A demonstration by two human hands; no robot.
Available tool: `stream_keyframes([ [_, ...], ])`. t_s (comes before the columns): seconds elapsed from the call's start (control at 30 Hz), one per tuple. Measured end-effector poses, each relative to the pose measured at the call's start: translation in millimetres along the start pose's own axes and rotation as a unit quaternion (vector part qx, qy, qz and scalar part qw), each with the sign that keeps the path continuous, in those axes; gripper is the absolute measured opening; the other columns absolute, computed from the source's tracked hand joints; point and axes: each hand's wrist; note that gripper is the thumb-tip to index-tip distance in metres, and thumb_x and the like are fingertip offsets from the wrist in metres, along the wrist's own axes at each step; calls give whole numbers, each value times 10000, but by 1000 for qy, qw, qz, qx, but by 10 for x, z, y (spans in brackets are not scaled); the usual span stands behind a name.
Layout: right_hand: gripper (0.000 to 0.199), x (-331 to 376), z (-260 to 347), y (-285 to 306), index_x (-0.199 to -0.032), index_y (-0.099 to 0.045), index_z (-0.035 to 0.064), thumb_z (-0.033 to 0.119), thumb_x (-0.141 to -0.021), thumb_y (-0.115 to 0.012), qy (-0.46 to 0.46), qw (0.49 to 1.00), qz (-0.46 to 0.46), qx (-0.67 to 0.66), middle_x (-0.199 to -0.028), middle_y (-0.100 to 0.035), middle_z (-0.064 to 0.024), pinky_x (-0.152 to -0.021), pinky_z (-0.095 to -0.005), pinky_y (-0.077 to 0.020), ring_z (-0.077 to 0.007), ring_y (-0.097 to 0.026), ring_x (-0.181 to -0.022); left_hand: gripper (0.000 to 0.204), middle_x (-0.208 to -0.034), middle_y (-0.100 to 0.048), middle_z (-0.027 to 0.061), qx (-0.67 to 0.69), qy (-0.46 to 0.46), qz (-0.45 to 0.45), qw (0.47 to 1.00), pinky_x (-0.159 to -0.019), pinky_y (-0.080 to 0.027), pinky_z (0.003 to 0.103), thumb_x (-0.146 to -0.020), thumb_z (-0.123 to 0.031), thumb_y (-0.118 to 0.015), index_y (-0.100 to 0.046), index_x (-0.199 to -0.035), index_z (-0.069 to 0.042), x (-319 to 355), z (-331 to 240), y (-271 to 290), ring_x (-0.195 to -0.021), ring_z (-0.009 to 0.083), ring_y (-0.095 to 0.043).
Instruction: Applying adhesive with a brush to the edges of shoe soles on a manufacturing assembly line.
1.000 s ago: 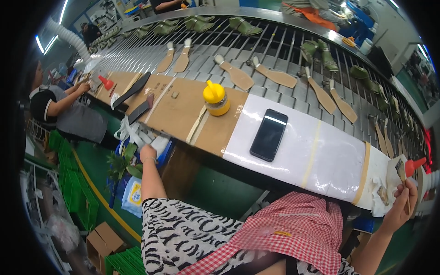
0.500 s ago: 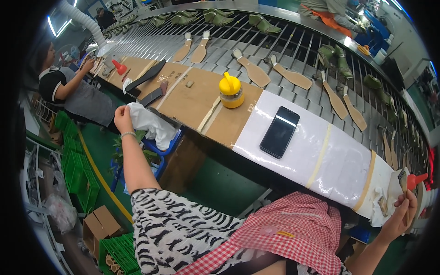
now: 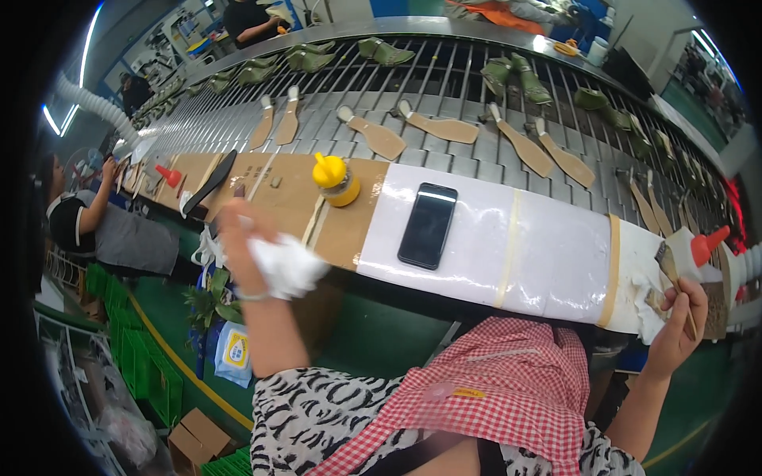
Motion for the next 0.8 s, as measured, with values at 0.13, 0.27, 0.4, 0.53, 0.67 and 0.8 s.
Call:
stream_keyframes([
  [0.13,217,-32,-69,-27,-1138,-555,-38,65,-980,-448,5,1000,11,-15,-928,-572,-67,-709,-215,-402,-88,-485,-782,116,-818,-533,29,106,30,255,961,-690,-453,273,-876,-89,-589,-574,-983,-47,569,719,-871,-747,132,-522],
  [0.27,221,3,-201,100,-1145,-551,-39,65,-981,-445,11,1000,-7,-10,-944,-573,-65,-705,-215,-404,-86,-485,-775,456,-1179,-554,109,-290,-142,255,912,-934,-410,382,-775,-177,-744,-565,-1171,-40,504,844,-1158,-1097,268,-521],
  [0.4,228,84,-285,225,-1148,-548,-34,79,-987,-435,-20,999,-36,7,-949,-565,-59,-726,-218,-394,-84,-474,-789,988,-1419,-375,227,-470,-239,-50,848,-1063,-326,440,-654,-192,-847,-273,-1441,-30,170,975,-809,-1236,393,-435],
  [0.53,233,52,-380,166,-1154,-544,-30,91,-991,-429,-28,999,-26,11,-934,-551,-55,-730,-221,-381,-87,-455,-788,1182,-1454,-293,264,-441,-99,-126,883,-1101,-297,436,-636,-226,-863,-71,-1495,-42,-168,1273,-479,-1311,408,-362],
  [0.67,230,7,-423,73,-1143,-563,-19,115,-993,-452,-29,999,-21,-20,-919,-558,-32,-727,-213,-367,-81,-448,-777,1209,-1428,-321,284,-447,-15,-53,893,-1103,-307,414,-637,-211,-857,-27,-1493,-13,-322,1453,-232,-1324,406,-353],
  [0.8,228,13,-420,66,-1143,-563,-13,123,-997,-453,-39,999,-34,-14,-916,-554,-24,-727,-208,-367,-75,-446,-776,1149,-1405,-356,284,-401,-47,-107,909,-1090,-327,404,-657,-179,-836,-62,-1486,7,-604,1426,117,-1294,395,-400],
])
Point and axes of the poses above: each hand's wrist, its own x-axis away from the middle knuckle, its own y-axis out of the back of the hand, z = x × y
